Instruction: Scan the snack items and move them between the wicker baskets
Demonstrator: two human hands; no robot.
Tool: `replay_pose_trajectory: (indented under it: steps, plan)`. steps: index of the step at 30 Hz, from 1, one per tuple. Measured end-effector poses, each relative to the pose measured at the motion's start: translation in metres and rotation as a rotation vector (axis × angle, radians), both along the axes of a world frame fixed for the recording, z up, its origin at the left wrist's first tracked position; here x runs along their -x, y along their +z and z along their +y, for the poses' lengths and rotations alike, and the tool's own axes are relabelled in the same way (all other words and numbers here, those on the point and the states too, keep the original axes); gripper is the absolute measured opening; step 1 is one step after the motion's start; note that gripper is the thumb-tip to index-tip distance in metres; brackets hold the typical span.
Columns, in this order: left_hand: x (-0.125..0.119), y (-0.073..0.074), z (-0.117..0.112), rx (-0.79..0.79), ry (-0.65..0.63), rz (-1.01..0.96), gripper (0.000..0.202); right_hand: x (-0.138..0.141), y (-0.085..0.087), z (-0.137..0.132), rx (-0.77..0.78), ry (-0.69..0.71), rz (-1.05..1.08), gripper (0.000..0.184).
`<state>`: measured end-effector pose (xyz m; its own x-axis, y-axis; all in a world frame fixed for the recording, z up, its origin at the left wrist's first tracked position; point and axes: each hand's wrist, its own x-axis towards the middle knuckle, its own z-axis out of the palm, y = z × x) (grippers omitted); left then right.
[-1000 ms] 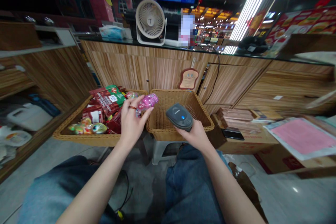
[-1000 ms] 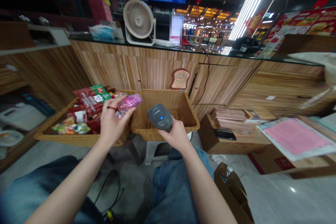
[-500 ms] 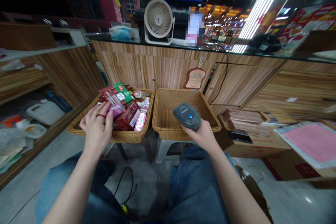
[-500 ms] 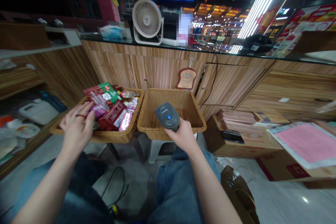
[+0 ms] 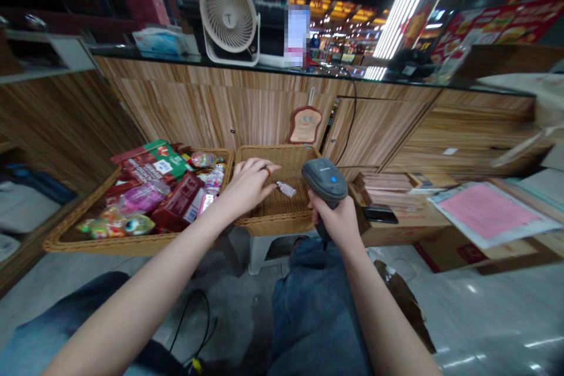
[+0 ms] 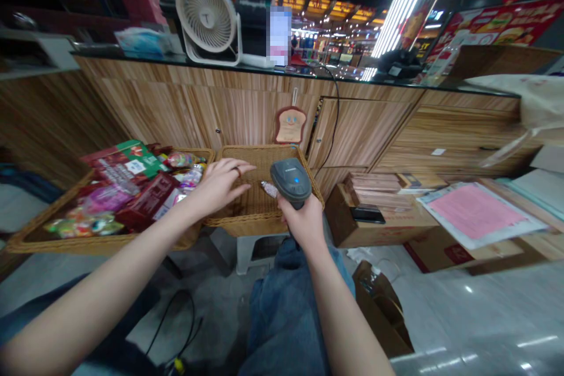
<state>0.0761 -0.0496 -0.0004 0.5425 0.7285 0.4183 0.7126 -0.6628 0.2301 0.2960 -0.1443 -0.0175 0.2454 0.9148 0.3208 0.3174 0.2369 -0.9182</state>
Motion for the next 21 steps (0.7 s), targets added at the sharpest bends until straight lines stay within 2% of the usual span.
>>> replay_pose_trajectory:
  steps: [3, 6, 10, 14, 17, 21]
  plan:
    - [-0.046, -0.010, 0.046, 0.337, -0.030, 0.482, 0.062, -0.003, -0.001, -0.001, -0.001, -0.001, 0.000, 0.042]
    - [-0.077, -0.028, 0.079, 0.445, -0.031, 0.619, 0.065, -0.005, -0.004, -0.002, -0.002, -0.001, -0.008, 0.041]
    - [-0.093, -0.056, 0.102, 0.479, -0.015, 0.666, 0.062, -0.006, -0.006, -0.003, -0.009, 0.003, -0.022, 0.037]
    - [-0.095, -0.079, 0.109, 0.498, 0.019, 0.671, 0.065, -0.008, -0.006, -0.003, 0.005, -0.002, -0.034, 0.033]
    - [-0.095, -0.090, 0.111, 0.520, 0.077, 0.660, 0.060, -0.010, -0.005, -0.003, -0.011, 0.008, -0.053, 0.028]
    - [-0.094, -0.096, 0.115, 0.596, 0.148, 0.626, 0.036, -0.010, -0.006, -0.002, -0.004, 0.001, -0.043, 0.031]
